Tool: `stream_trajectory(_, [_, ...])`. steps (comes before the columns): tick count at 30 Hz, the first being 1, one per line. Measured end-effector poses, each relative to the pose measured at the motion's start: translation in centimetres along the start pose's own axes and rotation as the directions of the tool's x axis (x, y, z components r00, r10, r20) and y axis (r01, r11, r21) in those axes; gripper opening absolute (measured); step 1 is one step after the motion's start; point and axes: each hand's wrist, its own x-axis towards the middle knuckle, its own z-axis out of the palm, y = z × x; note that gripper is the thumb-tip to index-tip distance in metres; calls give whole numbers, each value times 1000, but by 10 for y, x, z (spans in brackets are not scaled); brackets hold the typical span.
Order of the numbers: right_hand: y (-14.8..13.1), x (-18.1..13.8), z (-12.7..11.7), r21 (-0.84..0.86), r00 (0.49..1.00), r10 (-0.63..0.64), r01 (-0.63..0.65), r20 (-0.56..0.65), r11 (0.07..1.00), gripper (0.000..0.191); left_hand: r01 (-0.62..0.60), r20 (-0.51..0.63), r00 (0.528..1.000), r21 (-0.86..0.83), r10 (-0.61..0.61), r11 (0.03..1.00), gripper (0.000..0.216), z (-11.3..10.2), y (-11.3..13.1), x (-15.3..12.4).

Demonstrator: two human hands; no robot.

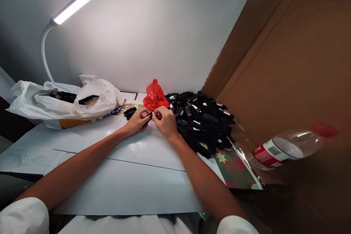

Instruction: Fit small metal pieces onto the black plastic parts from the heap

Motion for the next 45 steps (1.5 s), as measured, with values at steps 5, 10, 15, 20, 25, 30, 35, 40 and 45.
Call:
stream_trajectory(5, [-1,0,0,-18,999,-20,20,30,1000,14,-11,-17,1000,60,13,998,27,0,-1,1])
stream_trajectory(10, [1,2,2,42,997,67,-68,27,997,12,-62,-26,998,90,65,994,26,0,-6,2])
stream_trajectory(15, [4,7,0,213,977,186,-204,102,956,14,-125,-10,992,127,128,984,25,0,-8,2])
stream_trajectory(20, [9,10,-4,298,975,115,-168,190,940,26,-114,-6,993,-30,114,993,31,-2,-9,7])
stream_trajectory(25, [17,12,-3,351,968,12,-103,251,931,28,-47,44,997,-242,60,969,41,-9,-7,11])
stream_trajectory(30, [23,13,-3,404,956,4,-129,294,906,30,27,150,989,-268,14,963,49,-14,-7,10])
stream_trajectory(35, [22,13,-3,423,943,21,-168,331,890,33,16,202,978,-330,54,944,51,-15,-7,8])
stream_trajectory(40, [19,13,-4,445,938,36,-197,345,873,34,44,212,977,-314,25,948,51,-15,-4,7])
stream_trajectory(45, [17,13,-6,456,935,42,-212,353,864,32,53,236,971,-326,27,944,52,-16,-7,9])
